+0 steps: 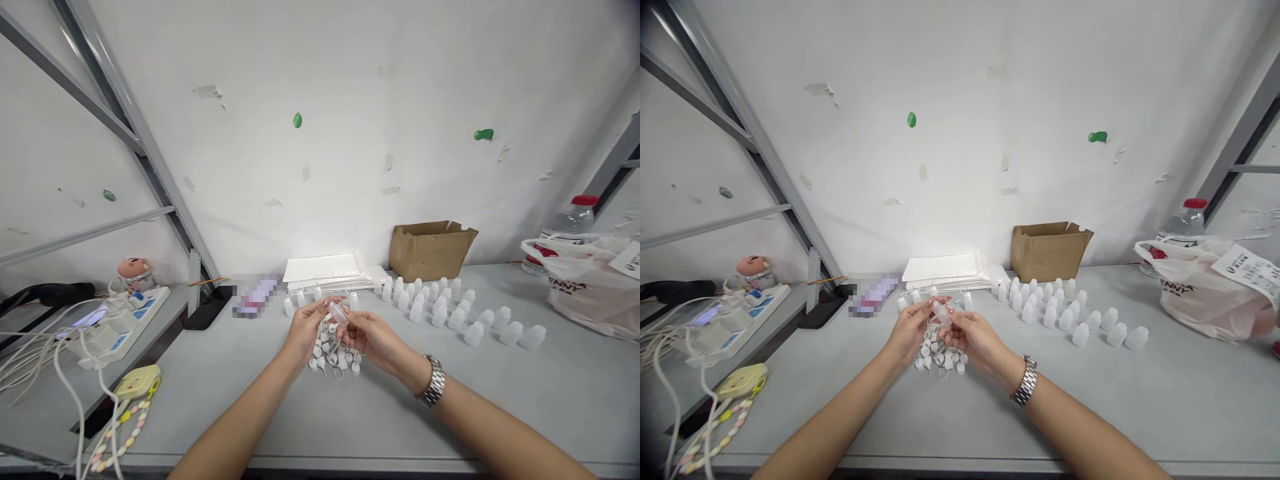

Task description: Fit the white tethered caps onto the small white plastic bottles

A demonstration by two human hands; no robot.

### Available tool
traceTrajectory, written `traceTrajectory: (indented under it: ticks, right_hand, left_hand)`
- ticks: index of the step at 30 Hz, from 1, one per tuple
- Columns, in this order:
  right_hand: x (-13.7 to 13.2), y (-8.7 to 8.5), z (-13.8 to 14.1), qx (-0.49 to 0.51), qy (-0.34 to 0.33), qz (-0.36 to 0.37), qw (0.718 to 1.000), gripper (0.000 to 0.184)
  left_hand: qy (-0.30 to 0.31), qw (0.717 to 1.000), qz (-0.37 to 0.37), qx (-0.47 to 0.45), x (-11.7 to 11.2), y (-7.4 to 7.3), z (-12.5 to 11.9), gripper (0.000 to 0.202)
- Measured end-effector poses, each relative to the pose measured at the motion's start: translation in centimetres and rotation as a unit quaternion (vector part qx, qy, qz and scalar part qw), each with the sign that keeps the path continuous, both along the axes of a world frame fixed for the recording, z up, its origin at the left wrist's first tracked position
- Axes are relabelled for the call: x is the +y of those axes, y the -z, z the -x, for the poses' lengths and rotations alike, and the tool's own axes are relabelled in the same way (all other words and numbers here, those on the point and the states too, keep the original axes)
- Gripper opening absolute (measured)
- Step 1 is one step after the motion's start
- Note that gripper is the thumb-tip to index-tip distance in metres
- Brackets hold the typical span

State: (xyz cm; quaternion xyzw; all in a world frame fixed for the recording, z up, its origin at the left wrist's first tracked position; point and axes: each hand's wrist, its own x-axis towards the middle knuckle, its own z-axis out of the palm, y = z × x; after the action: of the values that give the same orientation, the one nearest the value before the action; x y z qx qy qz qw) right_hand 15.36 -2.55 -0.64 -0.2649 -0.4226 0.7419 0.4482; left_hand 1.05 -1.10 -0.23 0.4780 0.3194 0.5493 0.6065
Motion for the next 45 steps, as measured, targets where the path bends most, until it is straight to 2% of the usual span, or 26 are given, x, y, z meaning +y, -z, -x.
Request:
traceTrajectory:
  ticks: [3,6,11,16,20,26,32,40,42,43,44,45]
  right_hand:
    - [-0.1,-0.2,0.3,-0.08,0.099,-0.069,0.989,0.029]
    - [-0.3,-0.2,0.5,-0.125,0.14,-0.099,0.977,0.028]
    - [-0.6,-0.1,0.6,-0.09,0.107,-0.076,0.987,0.031]
    - [-0.9,0.0,0.7,-0.019,0.021,-0.05,0.998,0.031]
    - [-0.8,0.1,0.4,0.046,-0.019,-0.031,0.998,0.024]
    - [-0.5,0.2,0.3,0.075,-0.076,-0.002,0.994,0.025]
    - [-0.5,0.7,0.5,0.075,-0.052,-0.011,0.996,0.023]
    - [-0.4,0.3,0.2,0.033,-0.028,-0.044,0.998,0.026]
    - [0.0,-0.2,-0.3,0.028,-0.006,-0.052,0.998,0.026]
    - [0.2,-0.4,-0.7,0.03,0.012,-0.057,0.998,0.025]
    - [0.4,-0.7,-1.1,0.034,0.032,-0.061,0.997,0.024]
    - [0.7,-0.9,-1.6,0.038,0.053,-0.064,0.996,0.022]
  left_hand:
    - [-0.035,0.999,0.018,-0.02,0.3,0.4,-0.1,0.023]
    - [-0.02,0.997,0.043,-0.062,0.4,0.6,-0.3,0.023]
    - [0.03,0.997,0.038,-0.062,-0.2,0.5,-0.5,0.028]
    - [0.034,0.999,0.017,-0.019,-0.6,-0.2,-0.6,0.032]
    - [0.058,0.997,0.03,-0.035,-0.5,-0.6,-0.4,0.033]
    - [0.061,0.995,0.059,-0.05,0.1,-0.1,-0.1,0.035]
    - [0.037,0.997,0.064,-0.038,-0.2,0.2,-0.6,0.034]
    - [0.07,0.997,0.043,-0.001,-0.2,-0.5,-0.3,0.038]
    - [0.048,0.998,0.037,0.025,0.4,-0.3,0.2,0.042]
    - [0.01,0.998,0.03,0.054,0.8,0.0,0.5,0.042]
    - [-0.044,0.992,0.014,0.117,1.2,0.2,0.9,0.04]
    - [-0.093,0.974,-0.019,0.204,1.6,0.6,1.2,0.036]
